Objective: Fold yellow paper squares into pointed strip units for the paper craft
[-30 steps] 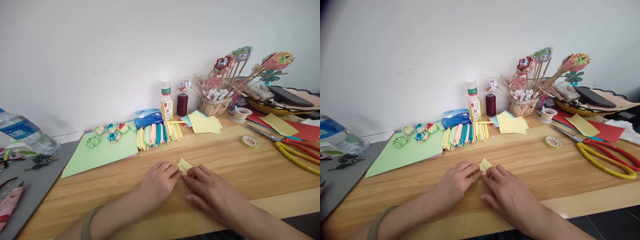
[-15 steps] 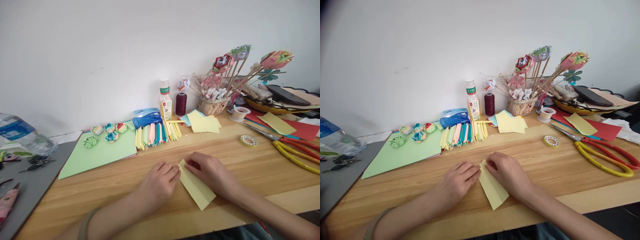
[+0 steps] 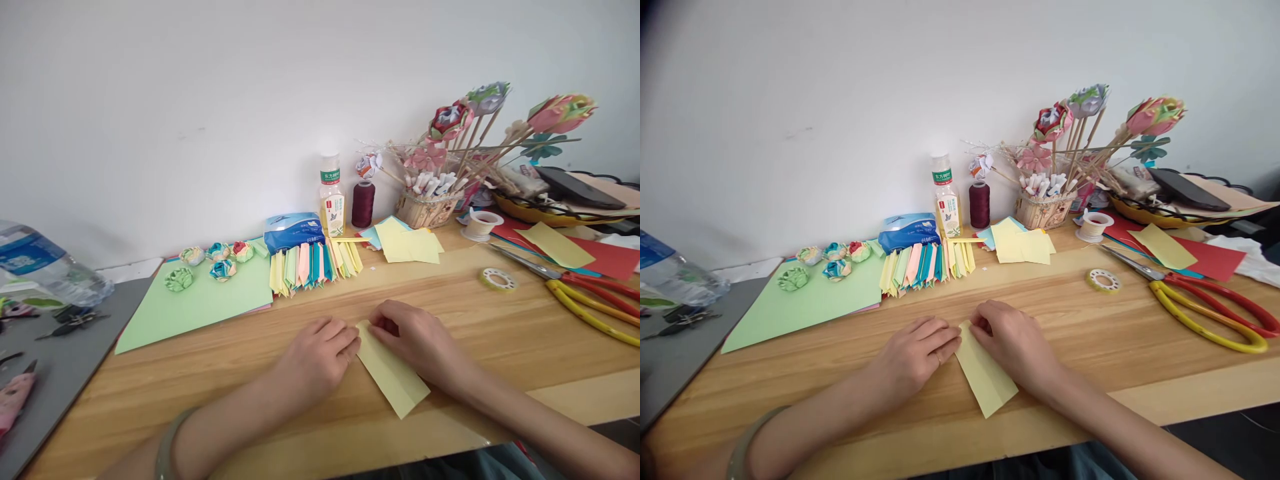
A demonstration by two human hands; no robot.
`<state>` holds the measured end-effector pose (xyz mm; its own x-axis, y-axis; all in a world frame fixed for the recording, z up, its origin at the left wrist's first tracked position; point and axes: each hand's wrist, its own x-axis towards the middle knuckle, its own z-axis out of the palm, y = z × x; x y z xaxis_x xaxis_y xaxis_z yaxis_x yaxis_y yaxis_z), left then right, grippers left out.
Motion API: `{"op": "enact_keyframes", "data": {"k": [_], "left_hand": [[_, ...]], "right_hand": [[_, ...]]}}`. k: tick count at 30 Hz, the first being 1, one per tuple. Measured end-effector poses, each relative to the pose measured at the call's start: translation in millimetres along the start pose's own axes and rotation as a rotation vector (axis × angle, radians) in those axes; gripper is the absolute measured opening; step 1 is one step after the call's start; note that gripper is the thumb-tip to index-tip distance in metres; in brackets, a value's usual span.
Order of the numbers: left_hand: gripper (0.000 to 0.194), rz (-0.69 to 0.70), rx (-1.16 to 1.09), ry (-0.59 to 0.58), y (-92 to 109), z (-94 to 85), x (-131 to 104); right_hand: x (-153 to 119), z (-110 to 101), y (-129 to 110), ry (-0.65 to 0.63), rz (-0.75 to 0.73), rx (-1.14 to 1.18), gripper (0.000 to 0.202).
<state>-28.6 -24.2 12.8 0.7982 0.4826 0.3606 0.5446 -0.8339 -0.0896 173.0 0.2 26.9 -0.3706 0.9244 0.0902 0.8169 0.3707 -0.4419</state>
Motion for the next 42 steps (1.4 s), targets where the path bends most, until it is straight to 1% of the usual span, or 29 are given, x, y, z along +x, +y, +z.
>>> {"op": "enact_keyframes", "data": {"k": [3, 5, 7, 9, 12, 17, 21, 25, 31, 34, 37, 42], "left_hand": [[0.025, 0.012, -0.025, 0.025, -3.2, -1.8, 1.2], [0.027, 0.019, -0.044, 0.047, -4.9, -2.9, 2.4], [0.027, 0.027, -0.064, 0.063, -5.8, -3.7, 3.8], [0.026, 0.003, -0.085, 0.064, -6.3, -3.8, 5.2], [0.024, -0.037, -0.106, 0.054, -8.7, -2.5, 6.1], [0.029, 0.102, -0.069, 0.05, -18.8, 2.9, 0.3], [0.033, 0.144, -0.034, -0.028, -24.3, 3.6, -2.6], [0.033, 0.183, 0.012, -0.017, -25.0, 1.4, 0.1], [0.032, 0.18, 0.002, 0.005, -24.0, 1.8, 1.7], [0.027, 0.135, -0.016, 0.022, -23.1, 2.9, 2.1], [0.023, 0.105, -0.055, 0.038, -22.8, 3.3, 3.2], [0.024, 0.089, -0.078, 0.006, -24.2, 2.7, 2.8]], "right_hand": [[-4.0, 4.4, 6.1, 0.057, -0.209, -0.066, 0.014], [-6.6, 5.1, 9.8, 0.071, -0.369, -0.111, 0.016], [-8.7, 3.9, 11.8, 0.063, -0.492, -0.14, 0.016], [-10.3, 1.8, 12.2, 0.047, -0.569, -0.167, 0.018], [-12.0, -0.5, 12.1, 0.022, -0.631, -0.209, 0.021], [-12.6, 0.4, 15.8, 0.031, -0.653, -0.247, 0.026], [-12.0, 2.2, 17.3, 0.052, -0.666, -0.283, 0.027], [-12.1, 1.5, 15.0, 0.054, -0.685, -0.326, 0.028], [-13.4, 0.9, 14.2, 0.057, -0.684, -0.325, 0.028], [-13.7, 2.3, 15.0, 0.049, -0.668, -0.305, 0.029], [-13.5, 2.9, 16.1, 0.013, -0.639, -0.249, 0.028], [-14.2, 2.9, 18.2, 0.014, -0.6, -0.165, 0.028]]}}
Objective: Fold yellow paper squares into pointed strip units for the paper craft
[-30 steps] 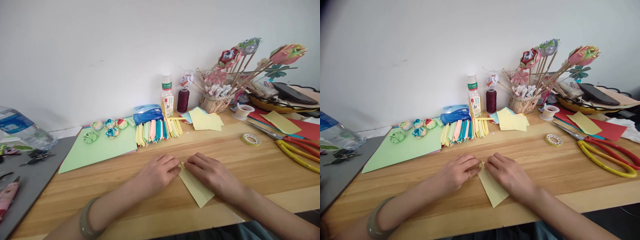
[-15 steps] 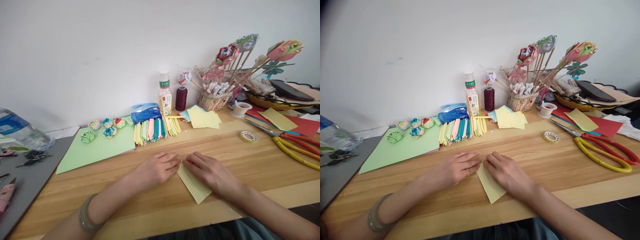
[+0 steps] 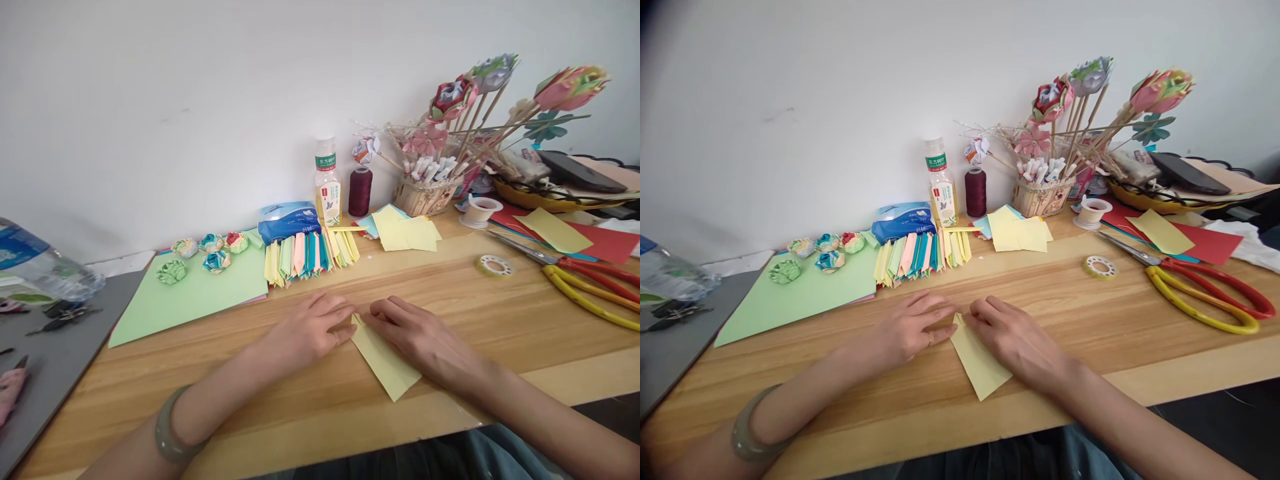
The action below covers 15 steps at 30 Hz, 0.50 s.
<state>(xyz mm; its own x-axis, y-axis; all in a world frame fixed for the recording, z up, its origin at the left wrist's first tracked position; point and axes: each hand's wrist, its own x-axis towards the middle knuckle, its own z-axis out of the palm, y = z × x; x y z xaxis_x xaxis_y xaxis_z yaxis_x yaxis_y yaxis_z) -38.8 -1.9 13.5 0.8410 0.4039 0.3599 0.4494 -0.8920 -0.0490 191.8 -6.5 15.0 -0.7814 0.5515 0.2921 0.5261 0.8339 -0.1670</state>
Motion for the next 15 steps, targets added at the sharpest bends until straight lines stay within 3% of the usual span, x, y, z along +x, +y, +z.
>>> {"op": "enact_keyframes", "data": {"k": [8, 15], "left_hand": [[0.026, -0.021, 0.019, -0.05, -1.0, 2.1, -3.0], [0.03, 0.052, 0.008, -0.032, -4.4, -3.4, 0.1]], "right_hand": [[3.5, 0.7, -1.6, -0.021, 0.038, 0.031, 0.026], [1.7, 1.3, 0.6, -0.039, 0.041, 0.07, 0.03]]}}
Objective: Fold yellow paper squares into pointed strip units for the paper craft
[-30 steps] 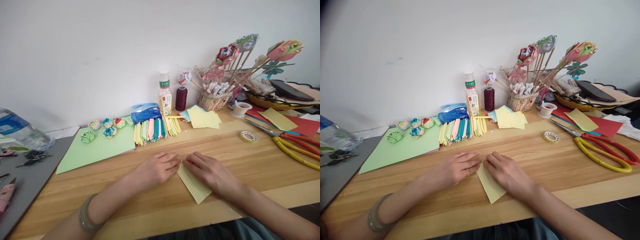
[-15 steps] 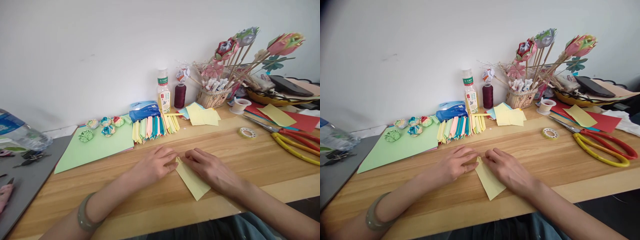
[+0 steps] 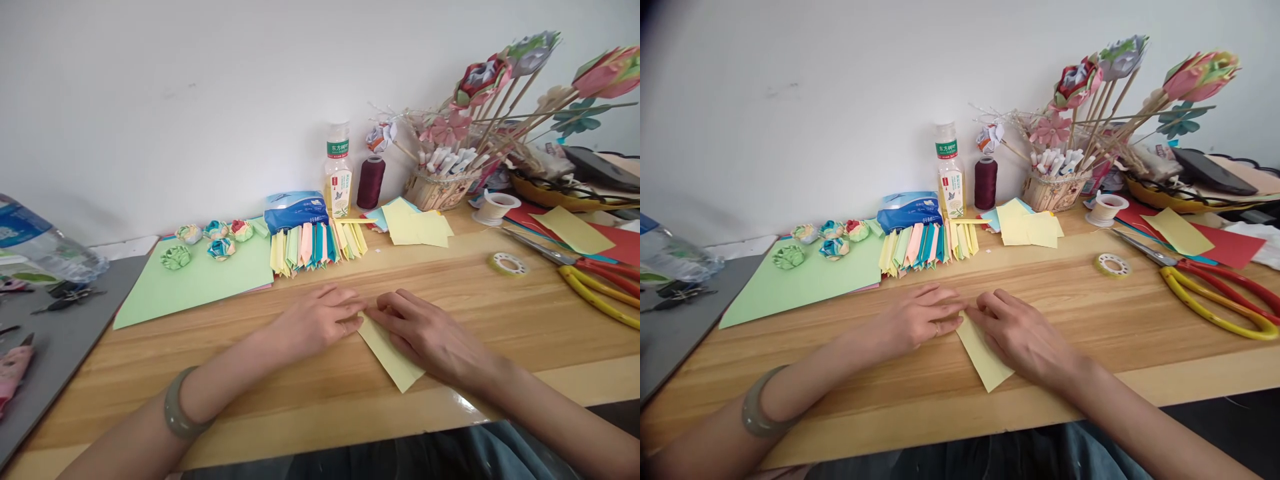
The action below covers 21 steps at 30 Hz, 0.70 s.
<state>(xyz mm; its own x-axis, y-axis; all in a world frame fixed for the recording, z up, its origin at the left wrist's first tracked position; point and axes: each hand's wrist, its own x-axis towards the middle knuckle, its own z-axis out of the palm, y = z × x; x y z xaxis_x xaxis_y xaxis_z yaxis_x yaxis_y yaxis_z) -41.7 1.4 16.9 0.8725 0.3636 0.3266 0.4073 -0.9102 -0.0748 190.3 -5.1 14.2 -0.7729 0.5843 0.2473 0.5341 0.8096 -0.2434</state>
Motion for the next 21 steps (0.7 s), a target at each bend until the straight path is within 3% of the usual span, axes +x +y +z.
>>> {"op": "enact_keyframes", "data": {"k": [15, 21], "left_hand": [[0.032, -0.001, -0.006, -0.001, -2.4, 7.6, -5.3], [0.032, 0.0, 0.016, -0.063, -2.7, 3.7, -5.5]], "right_hand": [[1.9, -1.1, 1.8, 0.036, -0.009, 0.001, 0.031], [1.6, -0.9, 3.0, 0.056, -0.008, -0.009, 0.03]]}}
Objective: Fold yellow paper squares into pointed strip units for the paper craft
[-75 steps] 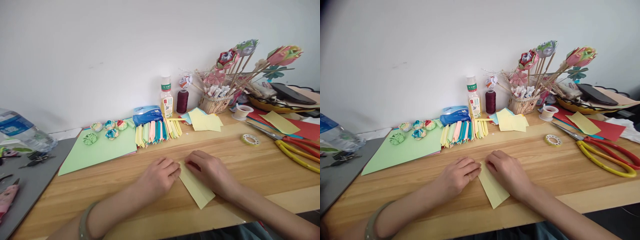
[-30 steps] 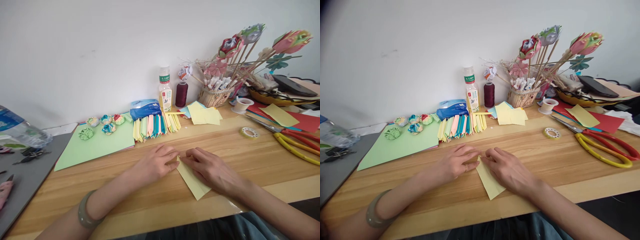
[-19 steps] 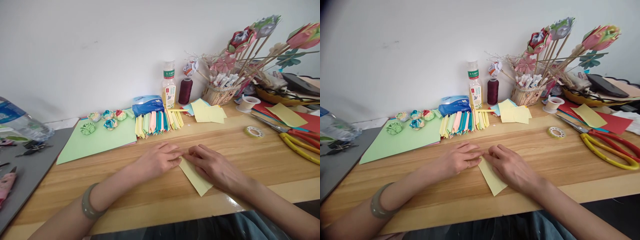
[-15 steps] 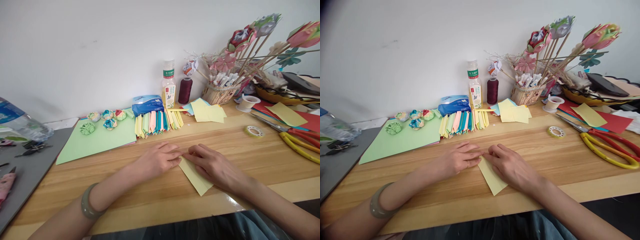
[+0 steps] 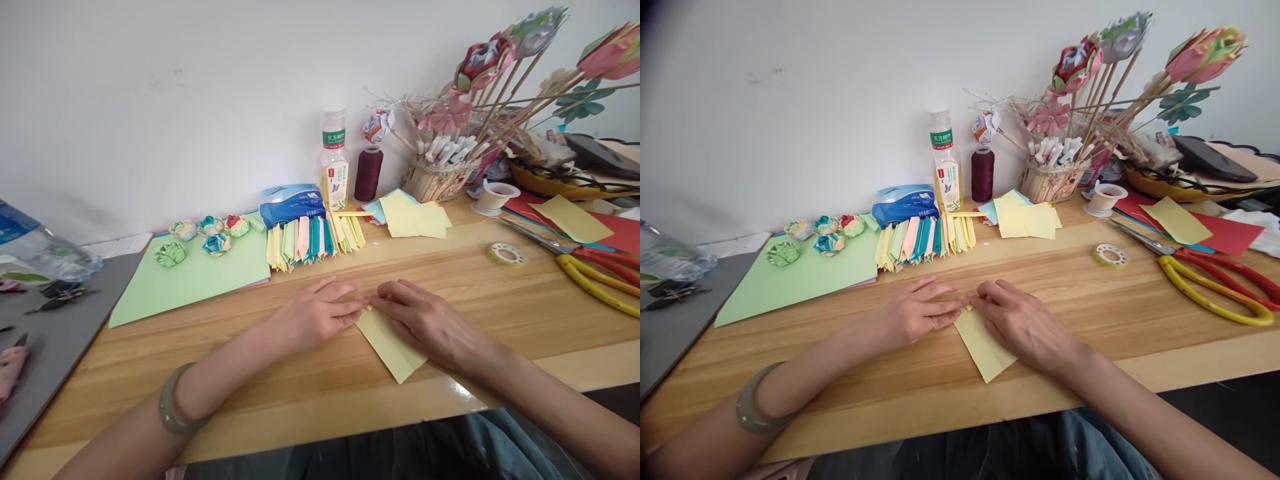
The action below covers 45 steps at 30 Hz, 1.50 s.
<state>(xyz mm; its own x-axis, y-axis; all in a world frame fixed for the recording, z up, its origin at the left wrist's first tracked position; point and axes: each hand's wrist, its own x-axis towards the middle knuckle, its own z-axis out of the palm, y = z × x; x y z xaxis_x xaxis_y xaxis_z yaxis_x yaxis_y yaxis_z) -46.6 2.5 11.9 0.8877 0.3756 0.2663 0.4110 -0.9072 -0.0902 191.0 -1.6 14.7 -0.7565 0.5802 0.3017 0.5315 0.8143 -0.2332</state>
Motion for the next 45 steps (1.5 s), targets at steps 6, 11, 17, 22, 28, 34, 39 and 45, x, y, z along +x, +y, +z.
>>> {"op": "enact_keyframes", "data": {"k": [6, 11, 17, 22, 28, 34, 39, 45], "left_hand": [[0.032, -0.011, -0.033, -0.009, 0.7, -3.1, 0.6], [0.031, -0.002, -0.038, -0.015, 0.0, -1.4, 1.2], [0.03, 0.0, -0.037, 0.012, 0.3, -1.7, 2.1], [0.03, -0.011, -0.034, -0.01, 0.6, -2.9, 2.0], [0.029, -0.025, -0.051, 0.011, 0.4, -0.2, 1.2], [0.027, -0.007, -0.073, 0.023, -0.6, -3.0, 4.2], [0.027, 0.015, -0.072, 0.073, -0.4, 2.5, 3.0], [0.041, -0.012, -0.091, 0.078, -4.2, 20.7, -5.8]], "right_hand": [[-1.2, -1.0, -0.5, 0.0, 0.008, 0.001, 0.03], [-4.4, -4.2, -3.2, 0.047, -0.033, -0.005, 0.032], [-3.0, -3.9, -4.2, 0.005, -0.061, -0.013, 0.032], [-3.0, -1.5, -3.4, -0.001, -0.054, -0.015, 0.031], [-4.8, -1.7, -3.8, -0.029, -0.024, 0.007, 0.028], [-5.4, -2.9, -4.6, 0.004, -0.067, -0.127, 0.026], [-5.2, -6.4, -8.6, -0.018, -0.067, -0.143, 0.026], [-13.5, -13.5, -4.1, -0.057, -0.099, -0.141, 0.027]]}}
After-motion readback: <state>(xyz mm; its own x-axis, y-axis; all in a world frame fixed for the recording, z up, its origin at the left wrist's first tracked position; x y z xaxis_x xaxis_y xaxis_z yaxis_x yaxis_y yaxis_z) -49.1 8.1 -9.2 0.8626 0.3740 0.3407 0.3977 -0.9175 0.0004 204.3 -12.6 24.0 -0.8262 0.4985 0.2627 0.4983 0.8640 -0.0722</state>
